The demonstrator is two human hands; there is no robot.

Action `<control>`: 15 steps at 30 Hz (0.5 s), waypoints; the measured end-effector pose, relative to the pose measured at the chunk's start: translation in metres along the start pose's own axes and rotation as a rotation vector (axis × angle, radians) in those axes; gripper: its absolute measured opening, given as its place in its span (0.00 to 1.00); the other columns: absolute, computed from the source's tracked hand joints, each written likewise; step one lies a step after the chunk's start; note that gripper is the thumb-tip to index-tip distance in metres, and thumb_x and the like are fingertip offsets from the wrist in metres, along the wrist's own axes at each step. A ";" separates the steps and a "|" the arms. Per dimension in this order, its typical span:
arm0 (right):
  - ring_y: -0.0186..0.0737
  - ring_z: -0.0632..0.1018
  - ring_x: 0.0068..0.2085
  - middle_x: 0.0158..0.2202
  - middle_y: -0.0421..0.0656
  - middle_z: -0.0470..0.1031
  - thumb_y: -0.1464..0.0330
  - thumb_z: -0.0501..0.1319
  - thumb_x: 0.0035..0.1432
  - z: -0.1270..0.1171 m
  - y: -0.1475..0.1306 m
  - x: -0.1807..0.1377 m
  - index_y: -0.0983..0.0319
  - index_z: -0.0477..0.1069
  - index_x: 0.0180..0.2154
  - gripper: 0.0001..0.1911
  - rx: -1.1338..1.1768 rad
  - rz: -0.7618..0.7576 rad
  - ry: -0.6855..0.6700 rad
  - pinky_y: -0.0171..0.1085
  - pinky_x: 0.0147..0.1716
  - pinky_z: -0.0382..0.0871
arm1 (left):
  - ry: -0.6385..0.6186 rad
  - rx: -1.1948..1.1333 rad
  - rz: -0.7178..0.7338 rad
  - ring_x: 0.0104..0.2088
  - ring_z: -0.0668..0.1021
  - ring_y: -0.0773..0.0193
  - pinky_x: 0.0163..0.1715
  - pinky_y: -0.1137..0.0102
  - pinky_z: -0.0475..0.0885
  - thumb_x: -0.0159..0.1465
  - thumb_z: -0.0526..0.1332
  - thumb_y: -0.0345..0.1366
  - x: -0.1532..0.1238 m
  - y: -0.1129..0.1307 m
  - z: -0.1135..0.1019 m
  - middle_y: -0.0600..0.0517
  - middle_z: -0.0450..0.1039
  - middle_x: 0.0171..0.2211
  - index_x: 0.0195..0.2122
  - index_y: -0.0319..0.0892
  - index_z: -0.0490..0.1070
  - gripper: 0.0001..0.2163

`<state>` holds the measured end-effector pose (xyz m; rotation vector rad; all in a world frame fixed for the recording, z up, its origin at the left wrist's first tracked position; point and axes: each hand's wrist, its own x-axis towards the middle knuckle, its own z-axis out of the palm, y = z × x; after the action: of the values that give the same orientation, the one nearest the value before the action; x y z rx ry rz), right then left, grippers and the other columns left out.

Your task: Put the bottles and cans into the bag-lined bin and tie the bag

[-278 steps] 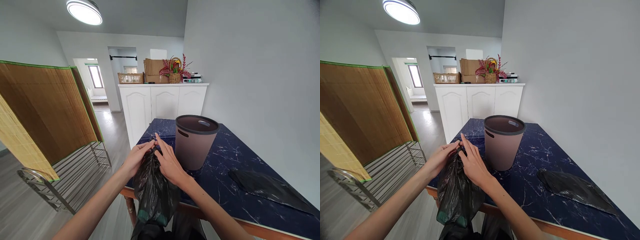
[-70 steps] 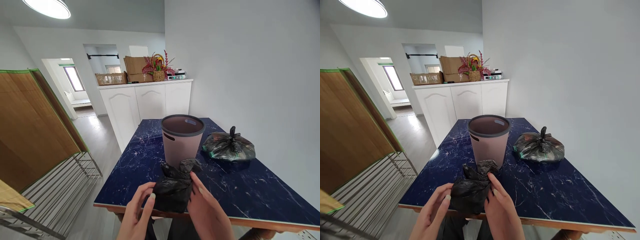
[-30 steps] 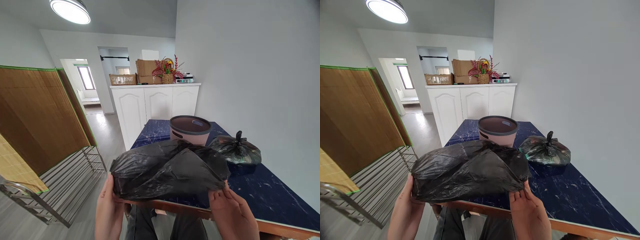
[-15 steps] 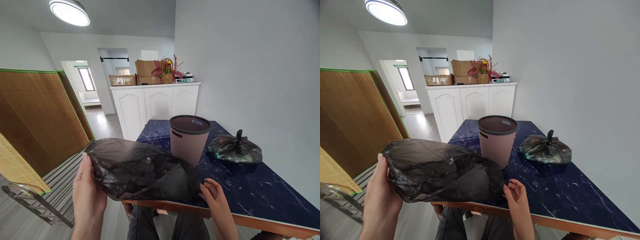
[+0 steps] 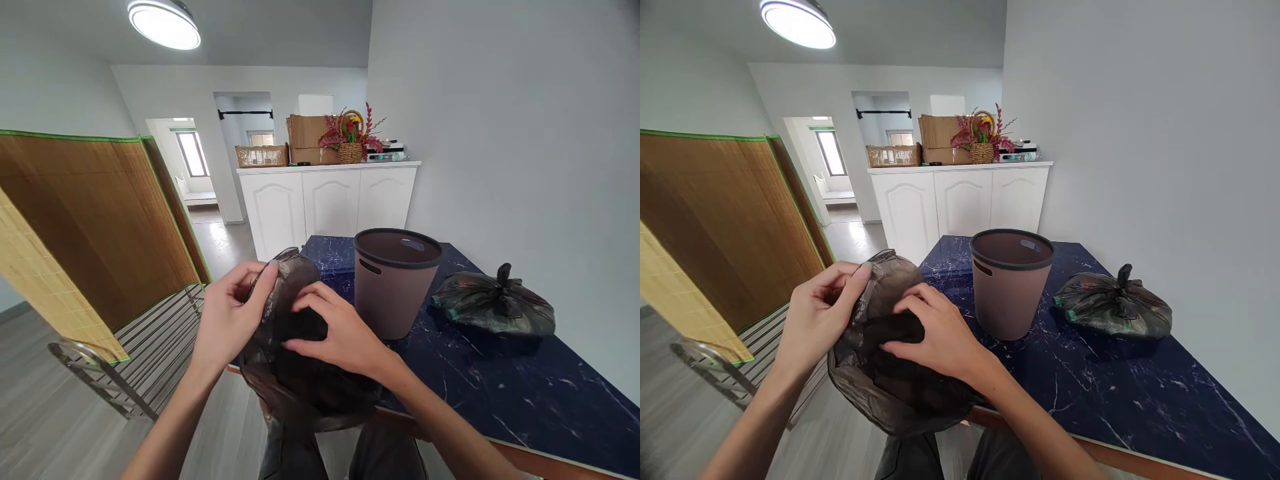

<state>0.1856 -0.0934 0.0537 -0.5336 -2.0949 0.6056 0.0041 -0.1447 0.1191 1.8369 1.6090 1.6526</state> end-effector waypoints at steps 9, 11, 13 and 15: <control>0.36 0.74 0.31 0.30 0.37 0.72 0.66 0.62 0.67 -0.039 -0.010 0.008 0.57 0.67 0.35 0.07 -0.029 0.065 0.266 0.35 0.33 0.68 | -0.102 0.013 -0.142 0.21 0.59 0.70 0.22 0.75 0.55 0.53 0.76 0.50 -0.004 -0.028 -0.037 0.65 0.57 0.19 0.42 0.47 0.66 0.24; 0.36 0.74 0.30 0.30 0.37 0.72 0.63 0.64 0.66 -0.058 -0.015 0.009 0.57 0.68 0.35 0.08 -0.086 0.082 0.412 0.34 0.32 0.68 | -0.198 0.013 -0.134 0.20 0.55 0.71 0.22 0.76 0.53 0.53 0.77 0.49 -0.004 -0.033 -0.041 0.68 0.49 0.19 0.44 0.48 0.65 0.26; 0.35 0.70 0.26 0.26 0.35 0.71 0.61 0.66 0.65 -0.079 -0.018 0.010 0.56 0.68 0.36 0.09 -0.084 0.139 0.562 0.33 0.27 0.64 | -0.238 0.042 -0.108 0.19 0.54 0.71 0.22 0.76 0.53 0.57 0.75 0.49 -0.001 -0.038 -0.048 0.68 0.47 0.19 0.45 0.48 0.66 0.23; 0.33 0.64 0.21 0.22 0.32 0.67 0.57 0.68 0.63 -0.100 -0.020 0.009 0.55 0.68 0.36 0.13 -0.011 0.227 0.656 0.32 0.20 0.57 | -0.256 0.077 -0.112 0.19 0.54 0.71 0.21 0.75 0.55 0.61 0.72 0.50 0.004 -0.040 -0.060 0.67 0.47 0.19 0.47 0.48 0.68 0.20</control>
<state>0.2612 -0.0818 0.1213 -0.8524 -1.4292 0.4625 -0.0667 -0.1552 0.1136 1.8679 1.6494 1.2683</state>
